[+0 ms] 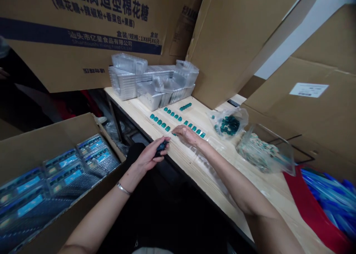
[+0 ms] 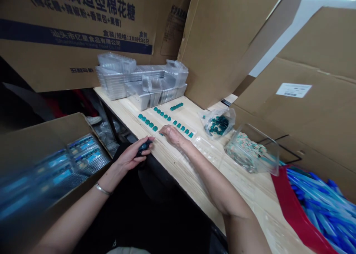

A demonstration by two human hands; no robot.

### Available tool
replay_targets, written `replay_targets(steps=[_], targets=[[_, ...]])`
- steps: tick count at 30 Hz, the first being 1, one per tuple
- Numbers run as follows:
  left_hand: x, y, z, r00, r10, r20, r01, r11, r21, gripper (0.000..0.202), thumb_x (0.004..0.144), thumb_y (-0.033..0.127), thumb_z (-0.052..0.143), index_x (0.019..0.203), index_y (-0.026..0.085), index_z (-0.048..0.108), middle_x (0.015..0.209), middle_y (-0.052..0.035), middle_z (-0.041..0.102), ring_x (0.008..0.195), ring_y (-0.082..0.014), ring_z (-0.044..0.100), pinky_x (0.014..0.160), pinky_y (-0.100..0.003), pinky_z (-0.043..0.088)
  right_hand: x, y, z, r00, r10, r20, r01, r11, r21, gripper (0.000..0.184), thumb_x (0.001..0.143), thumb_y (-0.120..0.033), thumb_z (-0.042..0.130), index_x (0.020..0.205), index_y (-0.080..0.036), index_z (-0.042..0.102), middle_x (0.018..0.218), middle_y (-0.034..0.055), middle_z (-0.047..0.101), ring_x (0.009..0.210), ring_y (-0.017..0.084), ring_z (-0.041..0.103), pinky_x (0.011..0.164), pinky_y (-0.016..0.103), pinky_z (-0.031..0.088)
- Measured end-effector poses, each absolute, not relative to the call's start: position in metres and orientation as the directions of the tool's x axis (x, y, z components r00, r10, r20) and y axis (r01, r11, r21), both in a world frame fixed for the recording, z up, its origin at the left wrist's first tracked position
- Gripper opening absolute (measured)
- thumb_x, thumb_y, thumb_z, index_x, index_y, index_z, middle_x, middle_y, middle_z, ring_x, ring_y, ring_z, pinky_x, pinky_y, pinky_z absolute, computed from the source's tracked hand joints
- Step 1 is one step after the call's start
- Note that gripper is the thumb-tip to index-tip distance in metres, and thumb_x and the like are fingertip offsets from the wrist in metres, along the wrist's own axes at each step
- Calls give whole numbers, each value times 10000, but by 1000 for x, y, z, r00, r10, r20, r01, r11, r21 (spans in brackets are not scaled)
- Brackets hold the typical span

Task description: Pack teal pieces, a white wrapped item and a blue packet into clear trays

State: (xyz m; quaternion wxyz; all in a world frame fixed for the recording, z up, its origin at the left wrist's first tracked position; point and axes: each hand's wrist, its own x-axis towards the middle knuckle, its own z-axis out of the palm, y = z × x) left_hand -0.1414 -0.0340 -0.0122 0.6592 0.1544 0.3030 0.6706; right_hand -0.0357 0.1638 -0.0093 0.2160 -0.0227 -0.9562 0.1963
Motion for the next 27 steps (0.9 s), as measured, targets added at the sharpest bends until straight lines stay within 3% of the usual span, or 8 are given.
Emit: replay_targets(steps=[2,4,7,11,14,17,21,27], targets=[[-141,-32,-10,-100,979,-179,-811,24,584,309,789,354,601,1019,149,577,787,-9,461,483,-7,398,293,-70,148,-31,158,-3,-912,111,395,-33,940,-341,208,845,-233,515,996,-178,647,971,91,651,916,183,592,820,338,475],[-140,-29,-8,-111,979,-172,-820,8,572,310,784,358,604,1009,146,578,788,-14,476,480,-11,407,290,-75,155,-26,146,8,-886,184,426,25,936,-351,227,838,-253,539,1028,-174,633,1016,108,624,921,190,582,798,339,479],[-136,-26,-6,-138,977,-162,-804,-15,595,306,771,370,615,977,145,581,781,-18,498,469,-13,416,289,-79,155,-19,120,26,-858,312,409,84,869,-488,182,828,-295,568,933,-184,666,907,77,636,817,163,591,712,290,487],[-126,-23,-4,-219,963,-156,-746,-62,663,309,751,400,630,939,160,577,779,-10,506,455,-12,430,294,-81,140,-14,89,41,-880,336,335,57,777,-627,166,793,-264,603,917,-193,687,865,52,632,732,131,587,652,250,476],[-121,-22,0,-175,974,-146,-733,-30,680,330,754,433,616,941,164,573,770,-8,503,443,-12,421,293,-85,129,-10,85,41,-870,378,316,67,726,-684,154,803,-231,561,862,-175,692,839,50,634,701,123,585,640,244,467],[-120,-23,3,-141,980,-141,-727,-6,687,336,758,443,609,944,167,561,775,-11,508,440,-11,409,296,-88,125,-5,93,36,-813,512,277,153,647,-747,144,784,-247,563,766,-155,674,759,38,637,677,128,580,619,242,456],[-117,-21,3,-212,970,-123,-656,-48,753,355,733,424,641,982,188,547,804,0,499,448,-9,413,307,-90,122,1,96,30,-728,658,193,221,492,-842,164,773,-282,565,784,-140,647,633,9,613,576,122,563,572,242,456],[-103,-13,-4,-389,919,-67,-358,-84,930,393,722,487,613,1004,227,529,767,23,513,438,-28,431,308,-105,208,5,80,22,-659,592,464,105,684,-722,120,774,-247,583,696,-165,623,867,68,634,788,161,604,690,276,488]])
